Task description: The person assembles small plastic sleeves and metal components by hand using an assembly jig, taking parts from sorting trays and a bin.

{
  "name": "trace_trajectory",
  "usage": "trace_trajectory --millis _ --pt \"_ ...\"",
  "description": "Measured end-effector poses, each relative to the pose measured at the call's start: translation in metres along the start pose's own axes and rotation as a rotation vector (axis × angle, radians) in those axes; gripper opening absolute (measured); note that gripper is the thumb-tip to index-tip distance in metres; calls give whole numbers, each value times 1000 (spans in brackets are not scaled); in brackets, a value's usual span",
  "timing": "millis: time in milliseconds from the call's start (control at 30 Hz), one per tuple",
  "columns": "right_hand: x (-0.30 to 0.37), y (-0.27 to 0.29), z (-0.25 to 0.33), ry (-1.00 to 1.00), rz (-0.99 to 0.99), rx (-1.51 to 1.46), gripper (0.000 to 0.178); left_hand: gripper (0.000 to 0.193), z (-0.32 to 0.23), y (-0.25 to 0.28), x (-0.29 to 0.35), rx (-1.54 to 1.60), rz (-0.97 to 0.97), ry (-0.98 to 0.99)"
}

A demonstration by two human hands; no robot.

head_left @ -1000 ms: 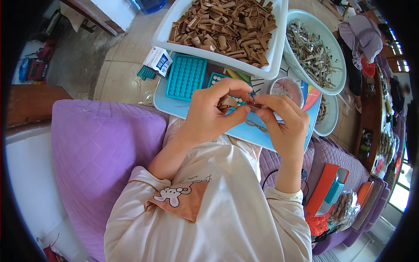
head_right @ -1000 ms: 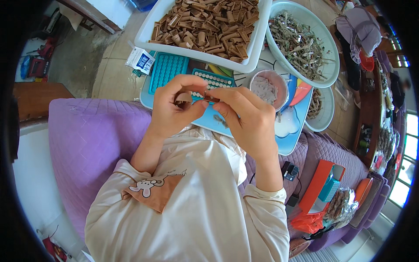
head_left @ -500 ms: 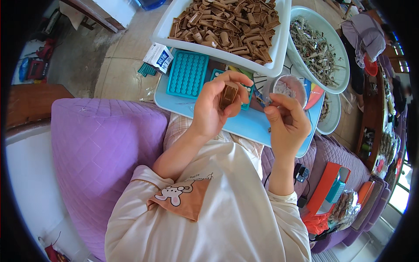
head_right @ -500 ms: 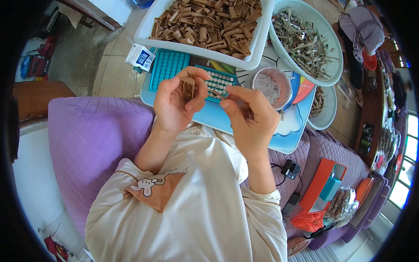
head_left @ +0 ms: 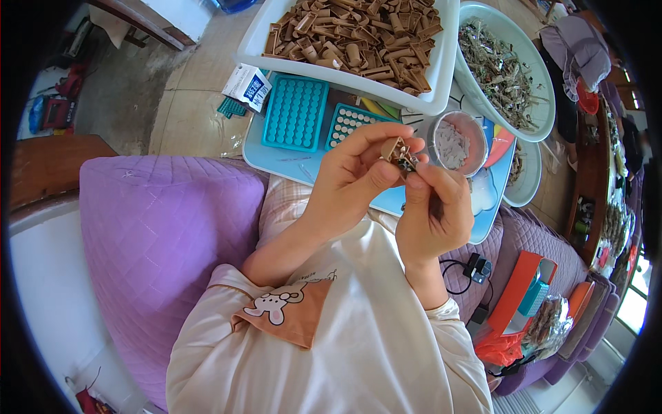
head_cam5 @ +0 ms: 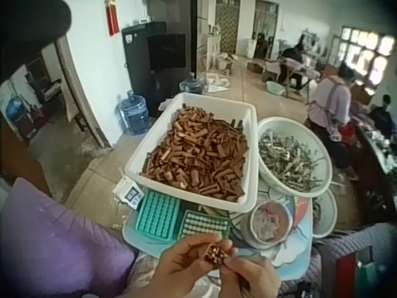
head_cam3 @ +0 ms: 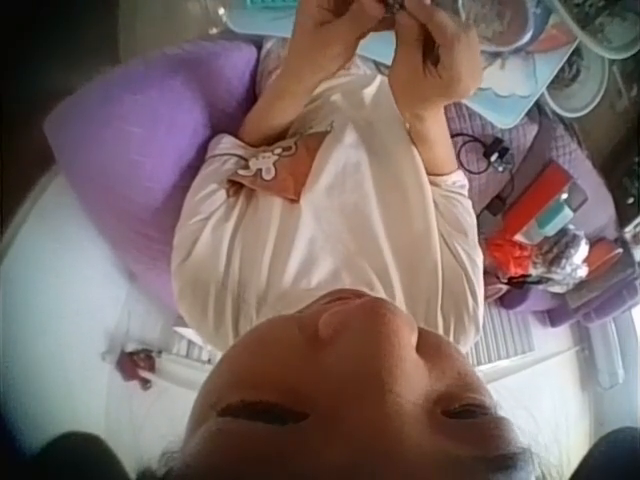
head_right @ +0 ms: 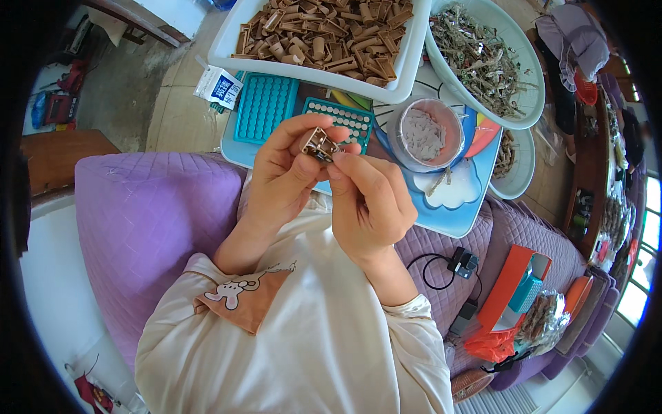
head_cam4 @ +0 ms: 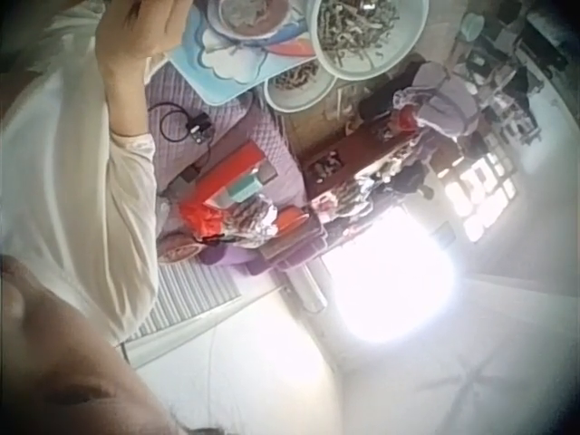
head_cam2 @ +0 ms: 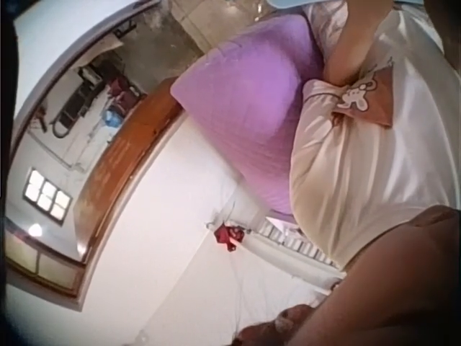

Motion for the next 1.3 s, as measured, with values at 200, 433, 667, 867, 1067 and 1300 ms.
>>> trace_trajectory --millis 200,433,667,867,1067,1300 --pt "3 5 2 26 10 -7 17 35 -3 0 0 -161 41 -72" --pt "-1 5 1 61 124 37 17 50 -1 7 1 -301 37 19" --pt "-1 4 -3 -4 292 78 10 38 5 6 0 -40 -59 135" --pt "14 6 -20 -336 271 -96 15 30 -3 1 1 -286 -177 134" --pt "18 3 -24 -458 285 -273 17 29 2 5 2 -203 -190 117" --pt "18 -2 -32 -554 406 -157 34 29 14 8 5 213 -285 266"
Point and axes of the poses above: each hand's wrist, its own x-axis away from the middle knuckle, its own y-axis out of the back of the hand, z = x × y, the point moved 4 cm from there along -x, towards the middle knuckle, and after that the axes turned 2 degrees about y, right-handed, at the moved point
